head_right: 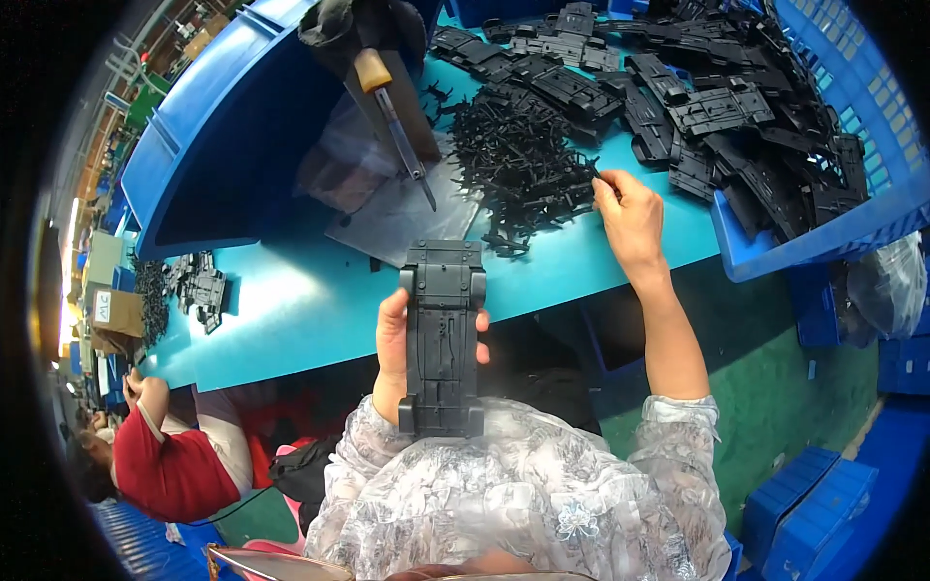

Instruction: The person assembles the chassis components of a toy car by snapping plastic clips and small black parts together by hand.

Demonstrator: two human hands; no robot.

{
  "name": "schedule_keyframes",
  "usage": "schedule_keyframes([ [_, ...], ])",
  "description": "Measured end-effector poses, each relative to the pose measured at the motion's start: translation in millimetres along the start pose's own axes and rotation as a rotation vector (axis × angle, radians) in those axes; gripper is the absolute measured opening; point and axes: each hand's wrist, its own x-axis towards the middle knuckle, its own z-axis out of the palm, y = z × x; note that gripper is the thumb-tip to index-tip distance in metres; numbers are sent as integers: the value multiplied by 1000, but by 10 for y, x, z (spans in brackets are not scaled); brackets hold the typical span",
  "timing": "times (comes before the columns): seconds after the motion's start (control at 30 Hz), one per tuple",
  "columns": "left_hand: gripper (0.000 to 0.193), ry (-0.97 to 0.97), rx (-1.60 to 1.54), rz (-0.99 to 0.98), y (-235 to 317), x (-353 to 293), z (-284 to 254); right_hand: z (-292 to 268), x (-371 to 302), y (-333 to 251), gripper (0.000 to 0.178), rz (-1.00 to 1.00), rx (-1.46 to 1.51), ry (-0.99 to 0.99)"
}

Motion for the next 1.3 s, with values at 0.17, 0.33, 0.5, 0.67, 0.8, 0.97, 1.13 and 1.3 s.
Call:
schedule_keyframes([
  [0.17, 62, -4, -19, 76, -22, 36, 25, 56, -27, 46, 15, -22, 236, 138],
  [0.33, 45, 89, -50, 141, -67, -76, -89, 61, -26, -17, 12, -46, 494, 151],
  [0.5, 43, 264, 234, 181, 25, -97, -6, 7, -202, -266, 11, -3, 659, 36],
  [0.67, 36, 347, 430, 272, 73, -102, 15, -22, -397, -478, 12, -195, 549, -83],
  [0.8, 30, 349, 520, 243, 36, -87, 70, 29, -562, -619, 26, -602, 311, -97],
  [0.97, 29, 350, 591, 271, -28, -64, 36, 267, -660, -752, 37, -1042, 177, -215],
  [1.13, 30, 333, 576, 348, -47, -123, -3, 329, -730, -766, 32, -812, 212, -486],
  [1.3, 31, 312, 517, 274, 6, -142, -23, 294, -815, -809, 30, -630, 194, -533],
])
